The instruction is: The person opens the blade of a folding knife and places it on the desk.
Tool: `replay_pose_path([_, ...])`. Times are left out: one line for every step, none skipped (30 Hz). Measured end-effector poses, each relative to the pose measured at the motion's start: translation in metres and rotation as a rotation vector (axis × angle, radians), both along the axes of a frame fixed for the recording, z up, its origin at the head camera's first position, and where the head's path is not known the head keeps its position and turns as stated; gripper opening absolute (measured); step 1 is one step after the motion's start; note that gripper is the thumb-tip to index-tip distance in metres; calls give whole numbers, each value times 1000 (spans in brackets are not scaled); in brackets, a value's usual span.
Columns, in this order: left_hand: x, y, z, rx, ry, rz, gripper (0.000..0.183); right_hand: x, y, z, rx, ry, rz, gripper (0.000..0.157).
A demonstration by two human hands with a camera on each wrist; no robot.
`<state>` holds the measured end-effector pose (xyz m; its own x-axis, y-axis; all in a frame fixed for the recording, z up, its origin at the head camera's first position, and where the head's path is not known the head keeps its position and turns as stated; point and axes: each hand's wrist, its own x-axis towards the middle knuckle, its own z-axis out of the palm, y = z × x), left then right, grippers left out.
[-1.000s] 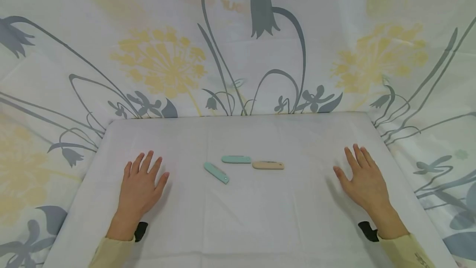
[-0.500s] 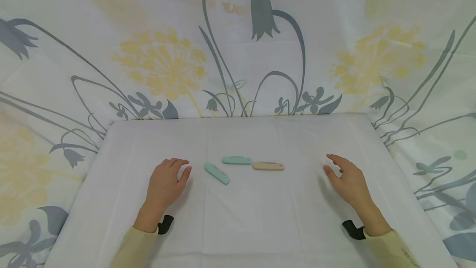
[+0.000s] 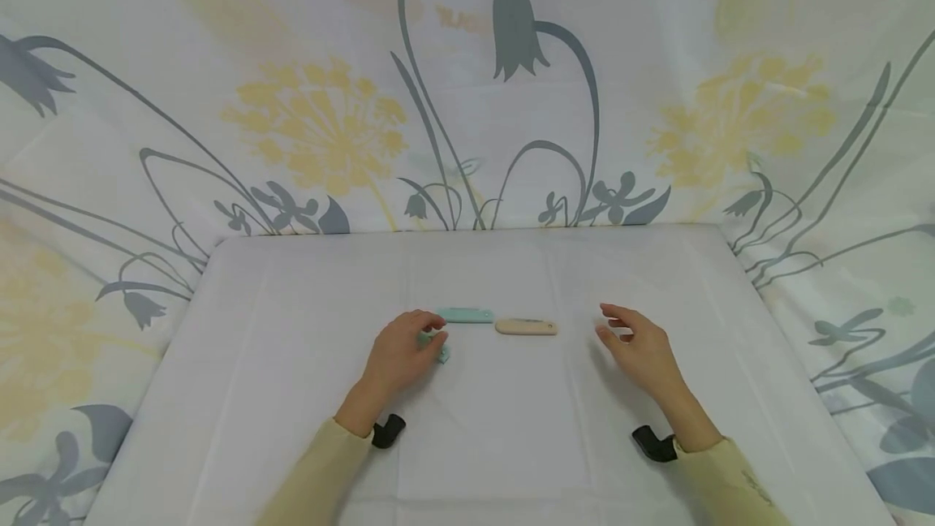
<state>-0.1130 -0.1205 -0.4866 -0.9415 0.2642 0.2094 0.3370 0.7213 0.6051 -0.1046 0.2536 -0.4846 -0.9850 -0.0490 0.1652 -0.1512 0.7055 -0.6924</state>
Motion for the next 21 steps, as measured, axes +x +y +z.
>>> replay_pose_path([-1,4,0,16,-10,-5,17,-1,-2,-1,-9,-16,6,40])
replay_pose_path([-2,9,0,26,-18,-8,16,-3,-5,-2,-18,-34,12,40])
replay_pose_path([-3,13,0,42,-31,-11,16,-4,-7,-3,-29,-52,17,40])
replay_pose_path([-4,16,0,55,-45,-12,17,-5,-10,-4,-38,-68,21,40])
replay_pose_path([-5,20,0,67,-61,-14,17,-6,-12,-5,-48,-82,24,40])
replay_pose_path([-7,23,-1,84,-77,-17,17,-7,-14,-5,-58,-91,30,40])
replay_pose_path([-8,26,-2,100,-94,-19,17,-8,-16,-5,-71,-98,34,40])
replay_pose_path([-10,28,-3,116,-109,-22,18,-9,-18,-5,-79,-105,41,40])
replay_pose_path([-11,30,-3,133,-125,-27,18,-10,-20,-6,-93,-111,48,40])
replay_pose_path([-12,33,-4,145,-136,-30,18,-11,-22,-6,-99,-116,55,41])
replay_pose_path([-14,35,-4,161,-143,-39,18,-12,-24,-6,-108,-124,60,41])
replay_pose_path([-15,37,-5,180,-150,-46,18,-13,-26,-6,-117,-134,63,41])
replay_pose_path([-16,39,-5,199,-159,-54,19,-14,-27,-7,-125,-149,59,40])
replay_pose_path([-16,41,-5,216,-166,-61,20,-14,-29,-8,-128,-161,59,40])
replay_pose_path([-17,43,-5,235,-175,-68,20,-15,-30,-8,-139,-174,60,41])
replay_pose_path([-17,45,-6,253,-180,-75,21,-16,-32,-8,-145,-187,60,41])
replay_pose_path([-17,47,-6,269,-190,-82,22,-16,-34,-8,-155,-198,58,41])
replay_pose_path([-17,50,-7,282,-203,-85,23,-16,-35,-9,-164,-209,57,41])
replay_pose_path([-18,52,-7,291,-216,-89,24,-16,-36,-9,-169,-218,58,41])
replay_pose_path([-18,54,-8,297,-226,-90,25,-17,-38,-9,-174,-228,62,41])
replay_pose_path([-18,55,-9,302,-232,-92,25,-17,-39,-9,-181,-238,63,42])
